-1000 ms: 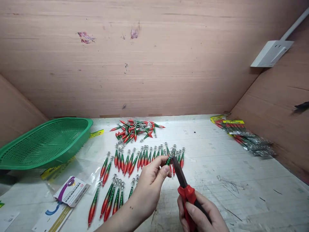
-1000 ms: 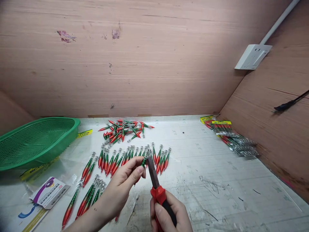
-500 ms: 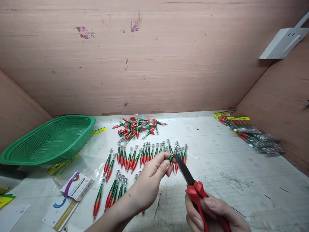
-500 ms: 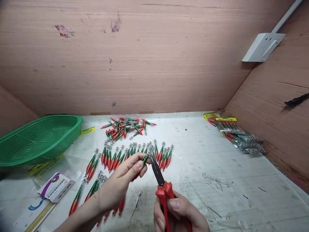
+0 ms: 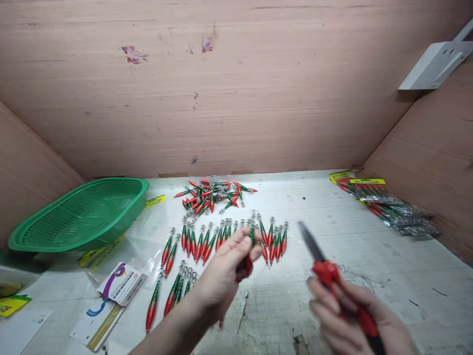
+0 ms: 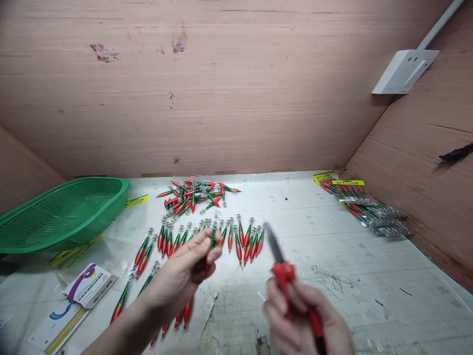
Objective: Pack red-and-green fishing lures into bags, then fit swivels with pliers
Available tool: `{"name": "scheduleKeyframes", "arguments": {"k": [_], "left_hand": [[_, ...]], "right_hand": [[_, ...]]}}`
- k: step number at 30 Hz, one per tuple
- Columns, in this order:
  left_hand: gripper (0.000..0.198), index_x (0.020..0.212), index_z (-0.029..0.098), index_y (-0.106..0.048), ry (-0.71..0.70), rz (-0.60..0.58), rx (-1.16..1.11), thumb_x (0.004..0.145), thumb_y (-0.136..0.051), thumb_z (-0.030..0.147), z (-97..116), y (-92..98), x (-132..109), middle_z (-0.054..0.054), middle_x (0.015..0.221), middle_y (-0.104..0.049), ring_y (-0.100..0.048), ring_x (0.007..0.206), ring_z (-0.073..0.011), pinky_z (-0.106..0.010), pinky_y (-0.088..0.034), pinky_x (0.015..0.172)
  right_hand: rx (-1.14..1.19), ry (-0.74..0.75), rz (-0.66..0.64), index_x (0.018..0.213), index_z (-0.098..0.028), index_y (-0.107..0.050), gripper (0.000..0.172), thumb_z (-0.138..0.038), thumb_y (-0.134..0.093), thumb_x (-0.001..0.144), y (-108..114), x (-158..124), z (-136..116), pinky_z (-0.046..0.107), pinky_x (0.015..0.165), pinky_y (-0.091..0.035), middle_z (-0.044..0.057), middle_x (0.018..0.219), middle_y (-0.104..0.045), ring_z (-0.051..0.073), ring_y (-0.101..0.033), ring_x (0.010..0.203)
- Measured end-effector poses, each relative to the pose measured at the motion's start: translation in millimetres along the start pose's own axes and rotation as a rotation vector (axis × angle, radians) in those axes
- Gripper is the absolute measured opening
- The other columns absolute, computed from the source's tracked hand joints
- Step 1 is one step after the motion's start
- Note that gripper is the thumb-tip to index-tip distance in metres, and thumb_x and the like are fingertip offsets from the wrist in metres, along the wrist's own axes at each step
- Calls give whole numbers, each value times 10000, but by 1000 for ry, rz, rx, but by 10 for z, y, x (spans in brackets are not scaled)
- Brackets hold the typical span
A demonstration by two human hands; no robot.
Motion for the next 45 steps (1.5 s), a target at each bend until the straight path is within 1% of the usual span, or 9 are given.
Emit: {"name": "scheduleKeyframes", "arguments": {"k": [3,7,10,15,21,26,31,40,45], "left_hand": [[371,953,202,-538,-54,93,62,769,-690,485,128,100,-27,43,718,-472,-253,523,-72,-208,-134,481],[200,757,198,-521,22,194,715,828,-592,371,16,224,-63,41,634,-482,-335,509,-102,-226,-236,504],[86,743,198,-527,81,334,1175,815,-574,206,-223,286,-142,27,575,-485,-480,573,-169,-252,-296,564],[162,1002,144,-553,243,439,1422,843,-540,117,-518,279,-346,-20,622,-562,-576,571,-223,-248,-262,510],[183,1023,141,-604,-43,320,1852,942,-533,289,-134,137,48,-122,899,-672,-657,747,-257,-281,-396,554],[174,1093,125,-633,-198,228,2068,949,-560,190,397,175,1112,-139,1208,-617,-592,1116,-261,-378,-518,857],[325,1216,168,-595,-238,145,2063,937,-616,334,454,285,1747,-103,1251,-609,-625,1070,-243,-461,-536,905],[104,975,155,-637,-531,457,1577,907,-584,213,758,688,1441,-102,1046,-688,-640,988,-226,-417,-521,879],[176,888,167,-591,-659,554,1170,832,-613,332,575,864,972,-69,893,-729,-691,749,-171,-288,-556,678]], "right_hand": [[-83,347,282,602,-203,-509,269,-279,-765,628,85,-4,-297,165,367,-381,-15,643,-529,69,-418,461],[-522,605,646,720,-195,-615,287,-395,-783,603,168,-33,-489,236,465,-458,4,702,-604,130,-518,577],[-768,613,850,725,-185,-620,284,-420,-745,624,238,-24,-503,265,548,-453,-7,648,-592,142,-524,610],[-874,612,951,893,-199,-639,363,-459,-687,645,342,-9,-534,360,711,-462,3,708,-628,198,-584,690],[-1411,427,1082,713,-242,-574,320,-555,-544,772,494,9,-659,403,642,-421,80,733,-631,276,-570,689],[-1445,535,1040,779,-245,-579,323,-559,-506,801,512,80,-612,397,672,-443,80,785,-657,296,-624,749],[-1425,516,953,795,-236,-601,358,-588,-537,777,565,88,-581,363,623,-450,64,767,-676,296,-665,731],[-1332,548,834,907,-240,-629,473,-685,-545,770,651,80,-484,367,678,-493,54,877,-665,299,-668,842],[-1325,685,473,945,-222,-646,361,-559,-552,854,447,161,-214,281,673,-522,39,850,-667,236,-661,820]]}}
Point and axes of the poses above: each hand's wrist, its own x-axis towards the middle knuckle, its own y-axis out of the back of the hand, z = x × y, the point moved 2 cm from there along x, towards the middle knuckle
